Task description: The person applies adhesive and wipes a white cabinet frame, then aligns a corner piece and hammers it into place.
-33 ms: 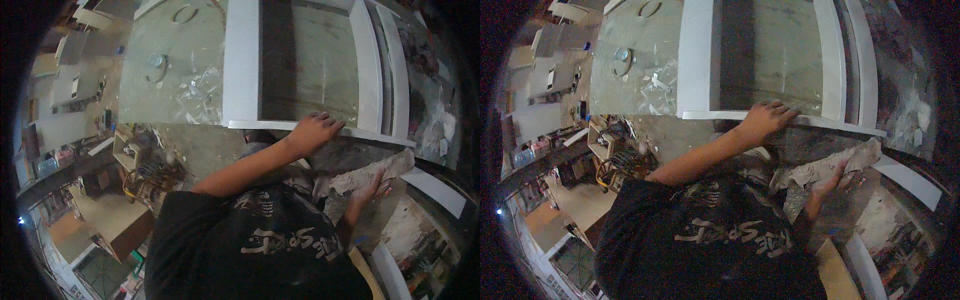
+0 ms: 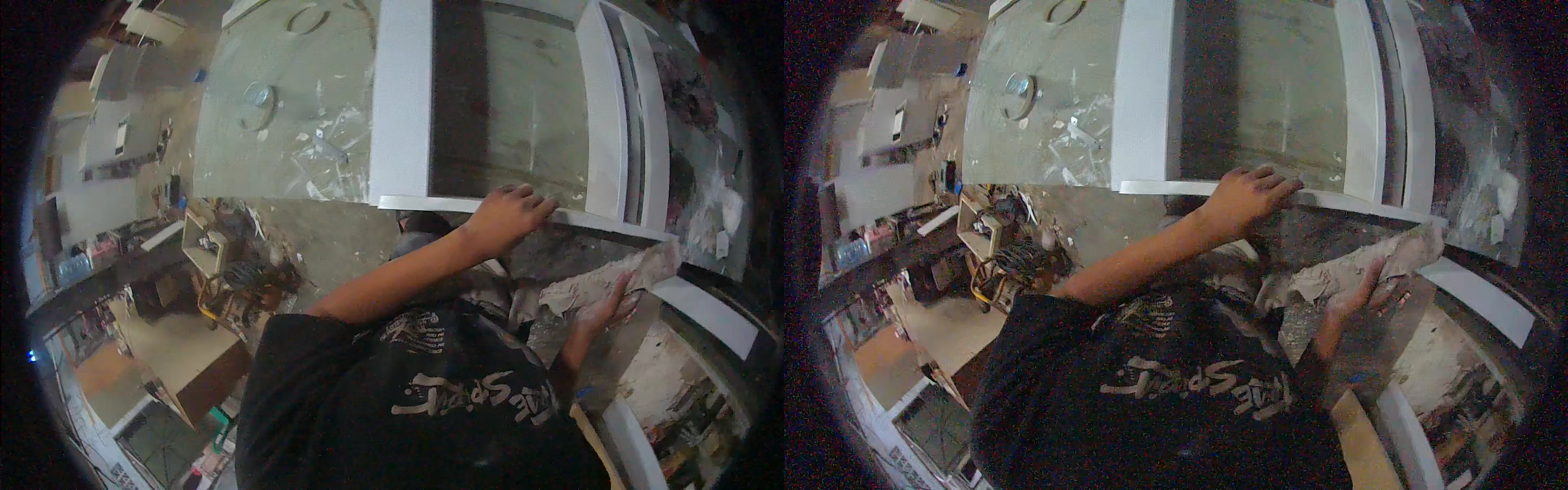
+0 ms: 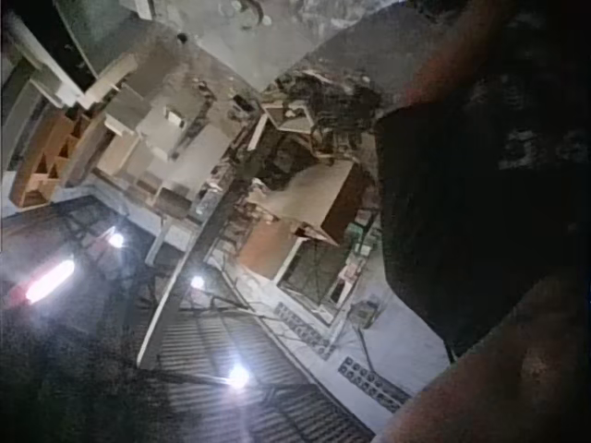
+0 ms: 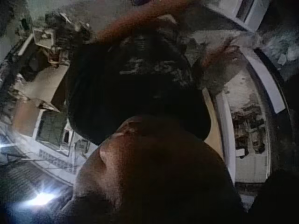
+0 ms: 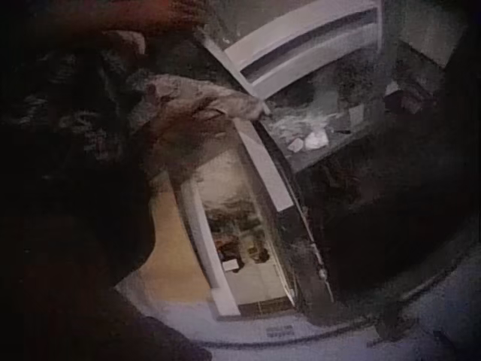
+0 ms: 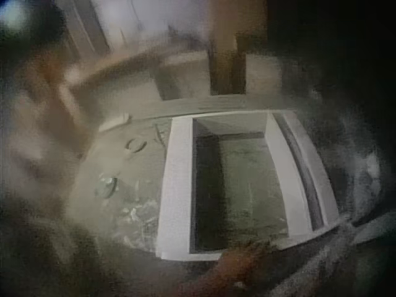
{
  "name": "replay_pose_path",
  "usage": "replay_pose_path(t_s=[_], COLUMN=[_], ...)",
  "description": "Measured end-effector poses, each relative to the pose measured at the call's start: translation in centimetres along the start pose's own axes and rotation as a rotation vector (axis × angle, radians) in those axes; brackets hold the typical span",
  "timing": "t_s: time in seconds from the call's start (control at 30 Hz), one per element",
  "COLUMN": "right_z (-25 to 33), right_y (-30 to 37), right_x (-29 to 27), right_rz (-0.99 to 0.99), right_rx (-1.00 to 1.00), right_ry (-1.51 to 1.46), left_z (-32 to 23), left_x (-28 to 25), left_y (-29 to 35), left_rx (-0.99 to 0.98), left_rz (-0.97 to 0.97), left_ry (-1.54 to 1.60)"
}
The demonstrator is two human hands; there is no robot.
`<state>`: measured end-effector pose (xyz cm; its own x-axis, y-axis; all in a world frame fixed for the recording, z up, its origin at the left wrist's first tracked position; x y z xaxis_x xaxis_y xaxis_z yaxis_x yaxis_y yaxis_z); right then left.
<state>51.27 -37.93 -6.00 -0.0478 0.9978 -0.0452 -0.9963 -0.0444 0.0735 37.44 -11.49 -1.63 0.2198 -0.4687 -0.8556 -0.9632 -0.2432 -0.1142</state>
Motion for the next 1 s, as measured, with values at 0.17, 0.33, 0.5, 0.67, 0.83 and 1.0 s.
replay_pose_path(t_s=[0.17,0.33,0.5,0.67,0.83,1.0], right_z=[10.1,12.2,13.4,11.8,9.9,11.5], right_y=[3.9,8.2,13.3,14.1,13.5,13.2], right_x=[12.4,20.7,25.6,25.5,24.5,24.9], right_rz=[0.076,0.31,0.407,0.385,0.302,0.331], right_rx=[-0.189,-0.282,-0.177,-0.11,0.017,-0.049], right_ry=[-0.175,-0.149,-0.234,-0.184,-0.165,-0.166], left_z=[2.4,4.8,6.8,8.4,10.0,12.7], left_x=[-1.7,-3.8,-5.5,-6.8,-8.7,-9.8], left_y=[3.4,6.9,8.6,10.3,12.9,15.2], left_rx=[0.048,0.1,0.046,0.02,-0.018,-0.207], left_rz=[0.023,-0.095,-0.12,-0.107,-0.205,-0.312], left_ry=[-0.103,-0.113,-0.038,0.014,0.112,0.237])
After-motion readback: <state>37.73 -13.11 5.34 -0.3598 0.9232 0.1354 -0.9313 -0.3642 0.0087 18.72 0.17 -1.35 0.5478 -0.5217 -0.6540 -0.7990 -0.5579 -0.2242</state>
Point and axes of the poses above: each hand's wrist, its own y-axis away from the middle knuckle, its own x-axis out of the palm, z = x × y, the point moved 10 cm from there along -y, towards the middle knuckle, and after that the axes turned 2 degrees about -x, right-handed, at the moved point
